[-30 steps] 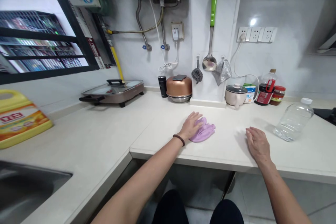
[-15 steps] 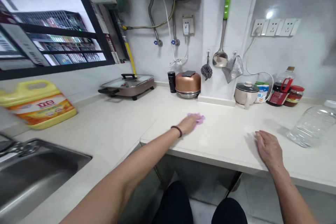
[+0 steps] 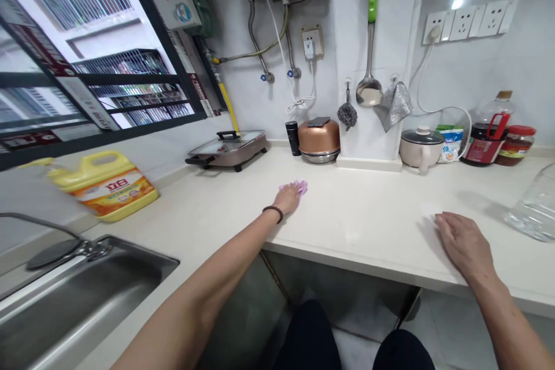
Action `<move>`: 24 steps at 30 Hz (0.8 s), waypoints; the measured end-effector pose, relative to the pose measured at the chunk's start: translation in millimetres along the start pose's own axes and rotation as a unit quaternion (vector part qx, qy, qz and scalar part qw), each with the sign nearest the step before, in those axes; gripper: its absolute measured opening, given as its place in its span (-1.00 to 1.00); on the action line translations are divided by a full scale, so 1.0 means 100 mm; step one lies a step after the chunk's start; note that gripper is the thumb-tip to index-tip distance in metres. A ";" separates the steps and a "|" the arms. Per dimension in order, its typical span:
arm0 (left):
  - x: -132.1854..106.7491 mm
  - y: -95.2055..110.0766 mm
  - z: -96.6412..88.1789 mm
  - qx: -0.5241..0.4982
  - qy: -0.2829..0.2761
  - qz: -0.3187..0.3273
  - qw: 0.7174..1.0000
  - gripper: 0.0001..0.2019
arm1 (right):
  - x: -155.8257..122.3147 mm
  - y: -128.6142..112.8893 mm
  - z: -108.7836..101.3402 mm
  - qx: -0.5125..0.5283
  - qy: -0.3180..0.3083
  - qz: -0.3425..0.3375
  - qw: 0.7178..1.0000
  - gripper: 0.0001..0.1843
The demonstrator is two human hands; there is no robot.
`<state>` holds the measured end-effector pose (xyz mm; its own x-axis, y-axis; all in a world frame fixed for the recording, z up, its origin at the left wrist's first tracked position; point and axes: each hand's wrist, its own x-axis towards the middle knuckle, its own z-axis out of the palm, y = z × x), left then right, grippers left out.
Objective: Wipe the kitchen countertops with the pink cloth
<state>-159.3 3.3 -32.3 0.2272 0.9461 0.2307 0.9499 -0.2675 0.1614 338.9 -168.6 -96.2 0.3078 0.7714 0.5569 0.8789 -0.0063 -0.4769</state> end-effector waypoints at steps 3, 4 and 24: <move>0.01 0.54 0.13 -0.013 -0.035 0.097 0.995 -0.51 | 0.00 0.00 0.00 -0.010 -0.011 -0.011 1.000 -0.34; 0.01 0.78 0.20 -0.020 -0.038 0.140 0.989 -0.52 | 0.00 0.01 0.01 -0.014 -0.013 -0.012 1.000 -0.34; 1.04 0.51 0.28 0.053 -0.056 0.076 0.994 -0.48 | 0.04 0.00 -0.17 -0.033 -0.090 0.079 0.992 -0.26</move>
<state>-80.6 93.5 -27.1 0.3872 0.9120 0.1357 0.9186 -0.3942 0.0287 346.5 -176.2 -82.9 0.3795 0.8583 0.3454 0.8485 -0.1742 -0.4997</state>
